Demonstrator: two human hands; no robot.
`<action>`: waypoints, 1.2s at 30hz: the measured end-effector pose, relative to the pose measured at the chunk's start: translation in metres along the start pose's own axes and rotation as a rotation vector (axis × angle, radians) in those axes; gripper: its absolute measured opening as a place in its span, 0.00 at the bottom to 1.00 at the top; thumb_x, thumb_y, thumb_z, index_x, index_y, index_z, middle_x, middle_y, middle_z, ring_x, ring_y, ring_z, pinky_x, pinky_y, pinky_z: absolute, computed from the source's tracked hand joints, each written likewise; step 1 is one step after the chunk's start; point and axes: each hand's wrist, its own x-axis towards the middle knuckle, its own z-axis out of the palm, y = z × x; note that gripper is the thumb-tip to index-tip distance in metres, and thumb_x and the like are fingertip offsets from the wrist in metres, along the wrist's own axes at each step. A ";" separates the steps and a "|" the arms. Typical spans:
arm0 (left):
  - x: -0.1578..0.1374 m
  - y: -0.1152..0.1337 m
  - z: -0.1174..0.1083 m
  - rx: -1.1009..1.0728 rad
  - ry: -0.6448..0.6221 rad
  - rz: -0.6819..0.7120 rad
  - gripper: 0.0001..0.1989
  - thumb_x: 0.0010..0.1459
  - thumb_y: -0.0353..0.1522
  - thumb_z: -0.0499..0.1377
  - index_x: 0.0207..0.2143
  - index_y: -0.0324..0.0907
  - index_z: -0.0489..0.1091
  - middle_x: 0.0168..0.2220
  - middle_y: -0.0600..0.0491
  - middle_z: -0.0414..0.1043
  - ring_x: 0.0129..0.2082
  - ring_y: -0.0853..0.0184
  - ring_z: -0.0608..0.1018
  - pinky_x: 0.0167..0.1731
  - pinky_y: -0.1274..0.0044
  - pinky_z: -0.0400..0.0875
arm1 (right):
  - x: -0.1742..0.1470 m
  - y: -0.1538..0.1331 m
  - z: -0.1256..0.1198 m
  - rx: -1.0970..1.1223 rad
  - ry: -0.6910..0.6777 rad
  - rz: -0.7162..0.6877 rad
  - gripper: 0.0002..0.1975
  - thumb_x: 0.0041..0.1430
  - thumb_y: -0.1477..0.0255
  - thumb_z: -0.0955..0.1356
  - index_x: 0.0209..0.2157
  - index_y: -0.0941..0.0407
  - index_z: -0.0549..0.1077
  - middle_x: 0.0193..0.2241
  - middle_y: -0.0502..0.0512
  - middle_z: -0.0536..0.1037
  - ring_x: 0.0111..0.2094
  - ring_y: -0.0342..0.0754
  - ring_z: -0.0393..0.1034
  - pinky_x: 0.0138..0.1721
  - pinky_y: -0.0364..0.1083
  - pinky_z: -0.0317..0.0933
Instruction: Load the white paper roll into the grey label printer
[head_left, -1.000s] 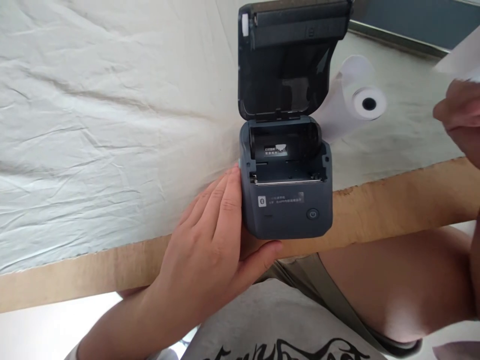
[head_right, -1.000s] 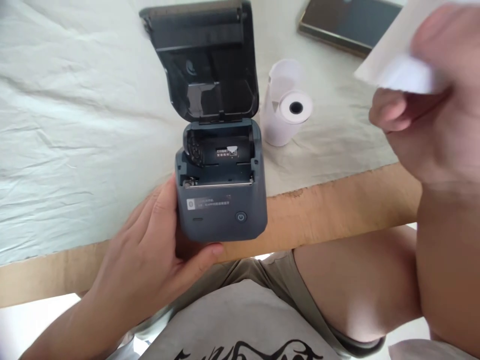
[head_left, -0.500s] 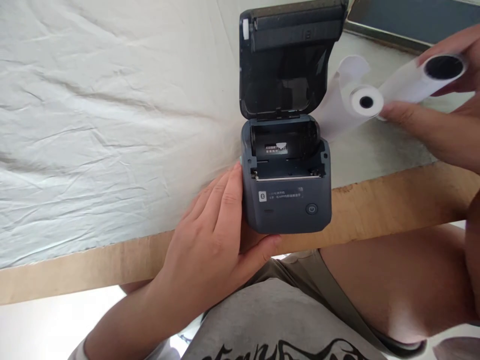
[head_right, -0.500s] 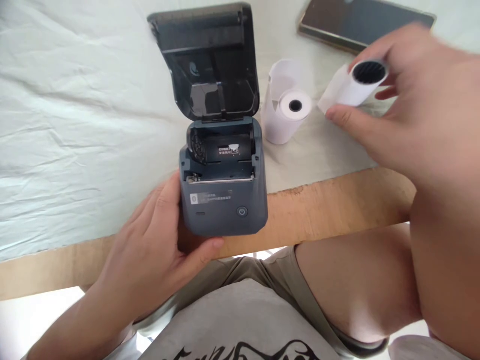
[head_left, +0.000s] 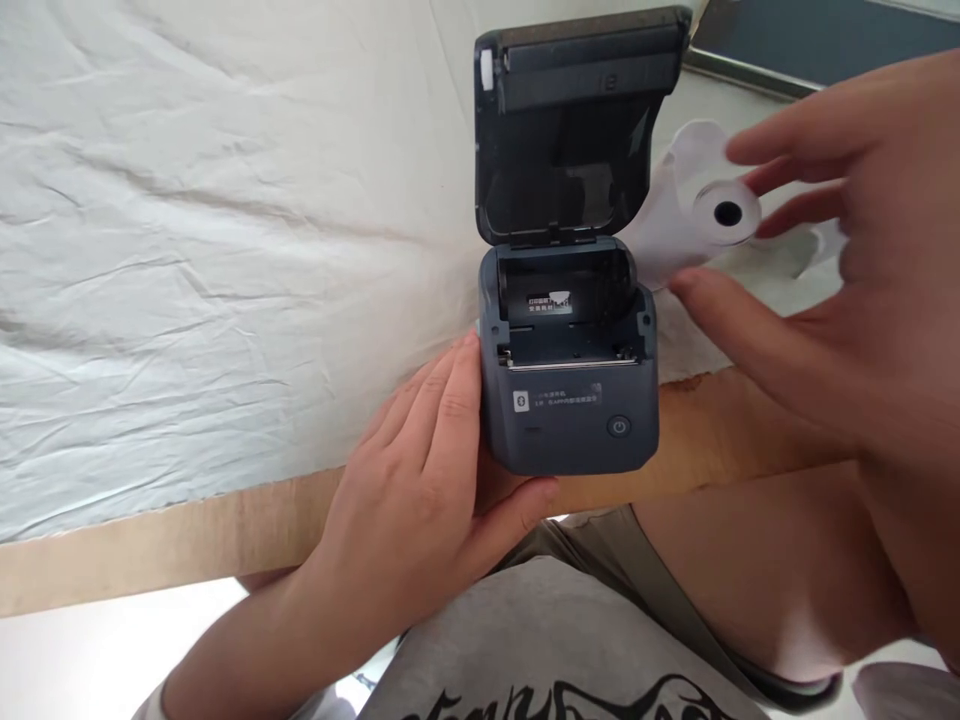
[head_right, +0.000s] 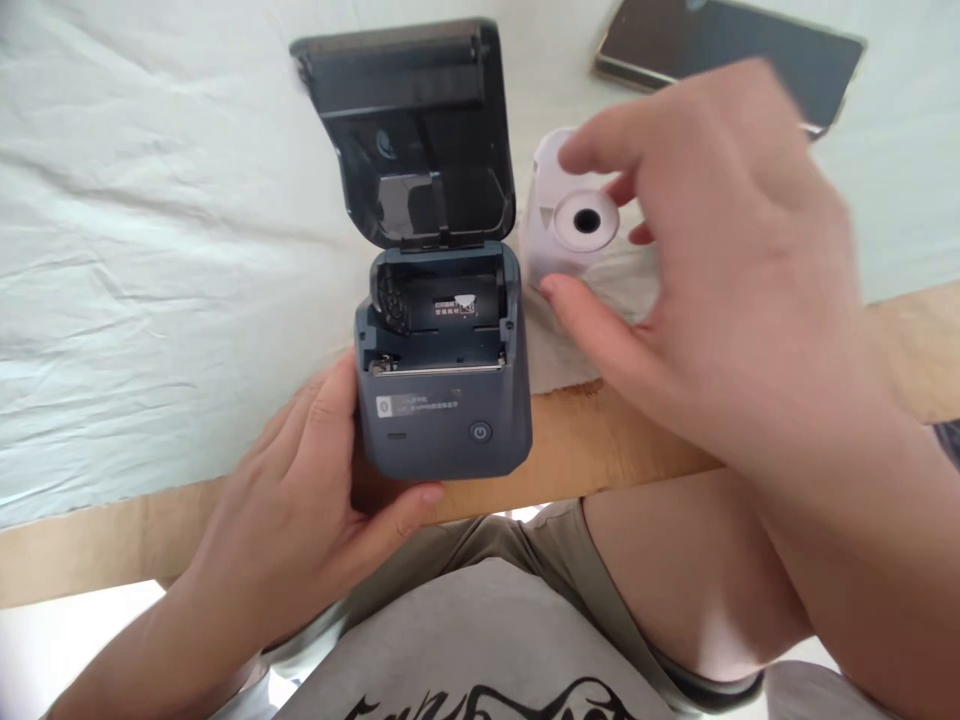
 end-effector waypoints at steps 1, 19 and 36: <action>0.000 0.000 0.000 0.003 -0.002 -0.003 0.39 0.87 0.50 0.55 0.82 0.28 0.56 0.75 0.23 0.77 0.78 0.42 0.81 0.77 0.55 0.81 | 0.003 0.000 0.005 -0.075 -0.004 -0.060 0.26 0.77 0.58 0.73 0.72 0.44 0.75 0.69 0.54 0.75 0.73 0.54 0.73 0.77 0.67 0.73; 0.000 0.003 -0.002 -0.017 -0.023 -0.010 0.39 0.86 0.47 0.57 0.81 0.24 0.56 0.76 0.23 0.75 0.79 0.44 0.79 0.79 0.57 0.77 | 0.021 0.025 0.029 0.171 -0.133 -0.127 0.24 0.62 0.70 0.68 0.60 0.49 0.73 0.53 0.51 0.78 0.41 0.37 0.64 0.42 0.45 0.62; -0.001 0.004 0.001 -0.055 -0.023 -0.044 0.41 0.83 0.46 0.62 0.84 0.34 0.52 0.80 0.27 0.72 0.80 0.41 0.78 0.77 0.50 0.78 | 0.024 0.029 0.028 0.142 -0.152 -0.085 0.16 0.68 0.65 0.75 0.55 0.51 0.76 0.42 0.53 0.70 0.39 0.39 0.61 0.47 0.49 0.67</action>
